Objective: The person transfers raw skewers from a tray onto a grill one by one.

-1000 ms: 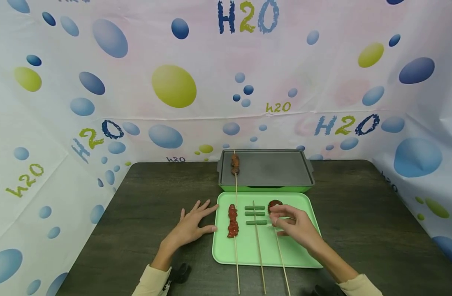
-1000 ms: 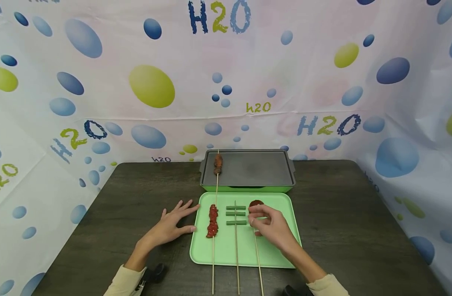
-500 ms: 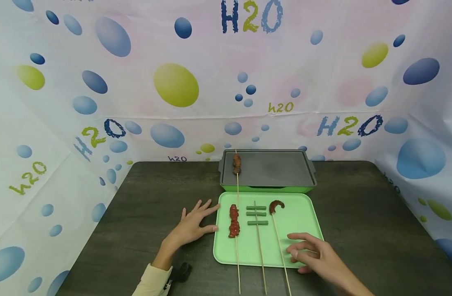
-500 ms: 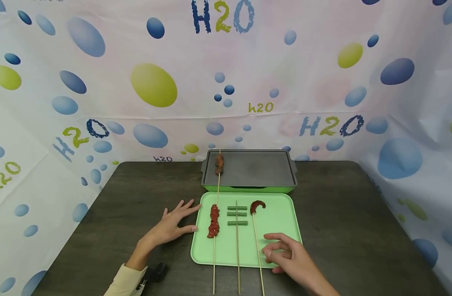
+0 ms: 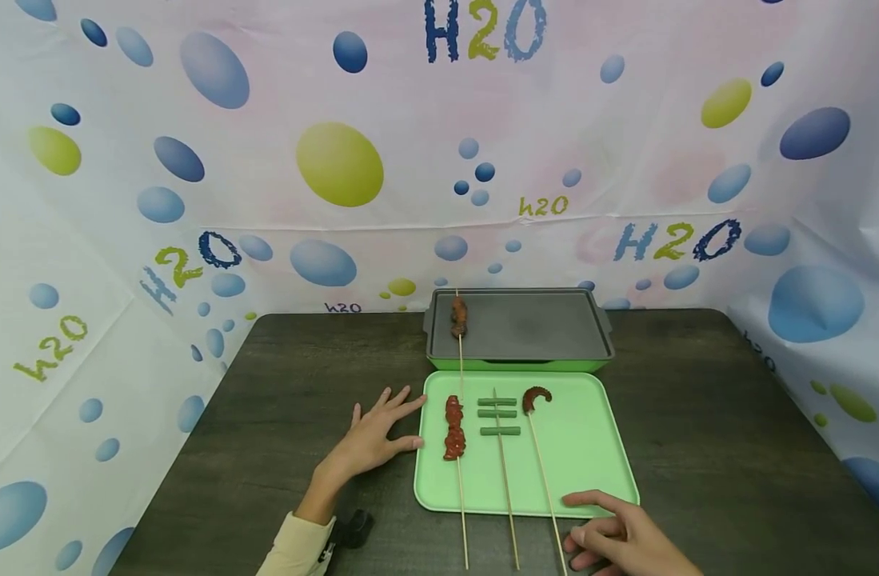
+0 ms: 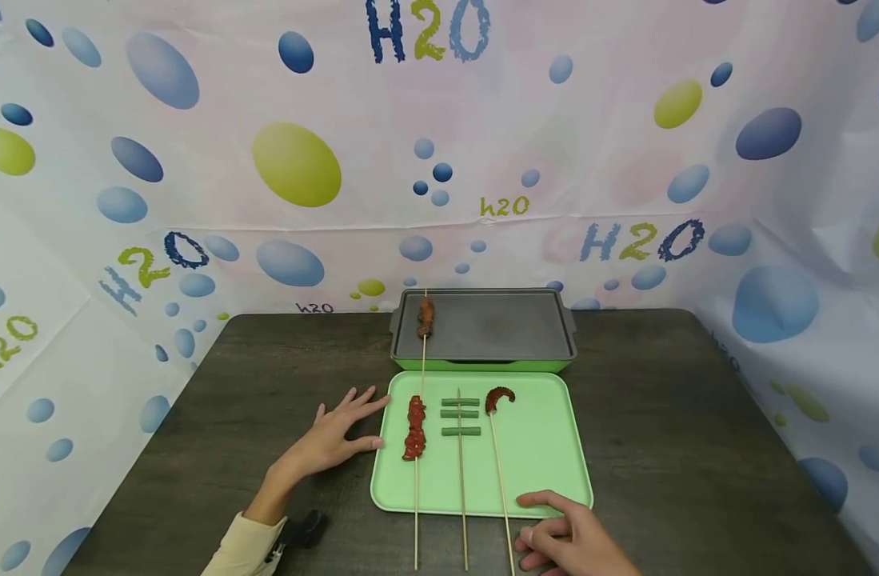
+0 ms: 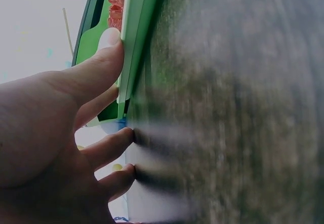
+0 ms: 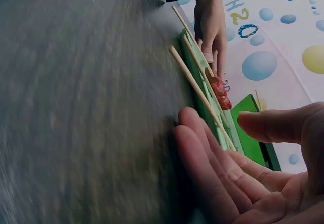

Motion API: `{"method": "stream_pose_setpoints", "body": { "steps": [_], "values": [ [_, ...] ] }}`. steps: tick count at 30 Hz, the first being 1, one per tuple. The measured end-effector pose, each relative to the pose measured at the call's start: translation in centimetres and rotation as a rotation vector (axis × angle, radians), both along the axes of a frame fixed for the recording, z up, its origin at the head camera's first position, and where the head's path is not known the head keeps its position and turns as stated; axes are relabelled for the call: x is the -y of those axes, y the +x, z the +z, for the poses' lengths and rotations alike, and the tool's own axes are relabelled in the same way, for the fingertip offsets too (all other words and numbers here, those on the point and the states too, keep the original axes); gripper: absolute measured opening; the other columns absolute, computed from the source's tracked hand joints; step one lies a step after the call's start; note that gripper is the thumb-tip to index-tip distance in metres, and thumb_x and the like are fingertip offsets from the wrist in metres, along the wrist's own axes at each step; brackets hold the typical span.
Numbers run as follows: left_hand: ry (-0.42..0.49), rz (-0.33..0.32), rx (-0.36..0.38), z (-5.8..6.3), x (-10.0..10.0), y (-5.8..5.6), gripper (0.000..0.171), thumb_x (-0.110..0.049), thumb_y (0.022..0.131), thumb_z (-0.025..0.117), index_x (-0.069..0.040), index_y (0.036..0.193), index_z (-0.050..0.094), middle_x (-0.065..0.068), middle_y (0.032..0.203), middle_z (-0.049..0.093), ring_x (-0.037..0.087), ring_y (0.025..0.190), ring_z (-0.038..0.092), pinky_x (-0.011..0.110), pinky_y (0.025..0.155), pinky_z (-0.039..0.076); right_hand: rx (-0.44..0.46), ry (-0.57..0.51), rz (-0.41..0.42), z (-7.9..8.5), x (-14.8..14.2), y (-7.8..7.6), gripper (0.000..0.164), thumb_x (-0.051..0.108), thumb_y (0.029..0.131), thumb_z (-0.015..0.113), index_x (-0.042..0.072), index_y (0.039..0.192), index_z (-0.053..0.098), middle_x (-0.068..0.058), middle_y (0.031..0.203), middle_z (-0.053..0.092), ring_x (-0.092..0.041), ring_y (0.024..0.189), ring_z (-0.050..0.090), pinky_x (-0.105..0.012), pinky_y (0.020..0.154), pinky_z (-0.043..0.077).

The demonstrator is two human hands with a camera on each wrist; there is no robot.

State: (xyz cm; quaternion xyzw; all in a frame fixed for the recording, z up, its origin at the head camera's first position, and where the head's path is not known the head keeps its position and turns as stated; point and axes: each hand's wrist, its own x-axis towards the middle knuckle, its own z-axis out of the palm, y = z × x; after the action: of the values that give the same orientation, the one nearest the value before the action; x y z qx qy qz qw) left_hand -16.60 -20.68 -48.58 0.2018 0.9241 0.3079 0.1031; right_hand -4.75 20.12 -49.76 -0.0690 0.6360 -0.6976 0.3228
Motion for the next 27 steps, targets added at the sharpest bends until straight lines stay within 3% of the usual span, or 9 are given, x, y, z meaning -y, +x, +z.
{"method": "stream_pose_setpoints", "body": {
  "steps": [6,9,20,27],
  "values": [
    [0.004,-0.001,-0.004,-0.1,0.1,0.0,0.071,-0.04,0.095,0.073,-0.02,0.158,0.046,0.017,0.166,0.029,0.047,0.154,0.013,0.083,0.107,-0.003,0.147,-0.221,0.042,-0.7,0.6,0.2,0.043,0.01,0.108,0.051,-0.004,0.149,0.045,-0.025,0.118,0.071,-0.031,0.103,0.074,-0.042,0.086,0.06],
    [0.005,-0.002,-0.007,-0.1,0.0,-0.1,0.071,-0.04,0.094,0.073,-0.02,0.158,0.046,0.017,0.166,0.029,0.047,0.154,0.013,0.083,0.107,-0.003,0.196,-0.268,0.037,-0.9,1.0,0.2,0.044,0.01,0.108,0.05,0.0,0.15,0.044,-0.023,0.122,0.07,-0.031,0.108,0.072,-0.042,0.088,0.059],
    [0.006,-0.003,-0.008,-0.1,0.0,0.0,0.071,-0.039,0.094,0.073,-0.02,0.158,0.046,0.018,0.166,0.028,0.047,0.154,0.013,0.083,0.107,-0.003,0.165,-0.302,0.063,-1.3,1.6,-0.1,0.04,0.009,0.108,0.051,0.004,0.148,0.049,-0.014,0.113,0.073,-0.026,0.103,0.074,-0.033,0.079,0.061],
    [0.007,0.005,-0.006,0.0,0.0,0.1,0.071,-0.038,0.095,0.073,-0.02,0.157,0.046,0.018,0.166,0.028,0.046,0.154,0.012,0.083,0.107,-0.004,0.111,-0.247,0.013,-1.3,1.8,0.2,0.046,0.009,0.107,0.055,0.0,0.151,0.044,-0.017,0.112,0.073,-0.025,0.098,0.075,-0.031,0.072,0.061]
  ]
}}
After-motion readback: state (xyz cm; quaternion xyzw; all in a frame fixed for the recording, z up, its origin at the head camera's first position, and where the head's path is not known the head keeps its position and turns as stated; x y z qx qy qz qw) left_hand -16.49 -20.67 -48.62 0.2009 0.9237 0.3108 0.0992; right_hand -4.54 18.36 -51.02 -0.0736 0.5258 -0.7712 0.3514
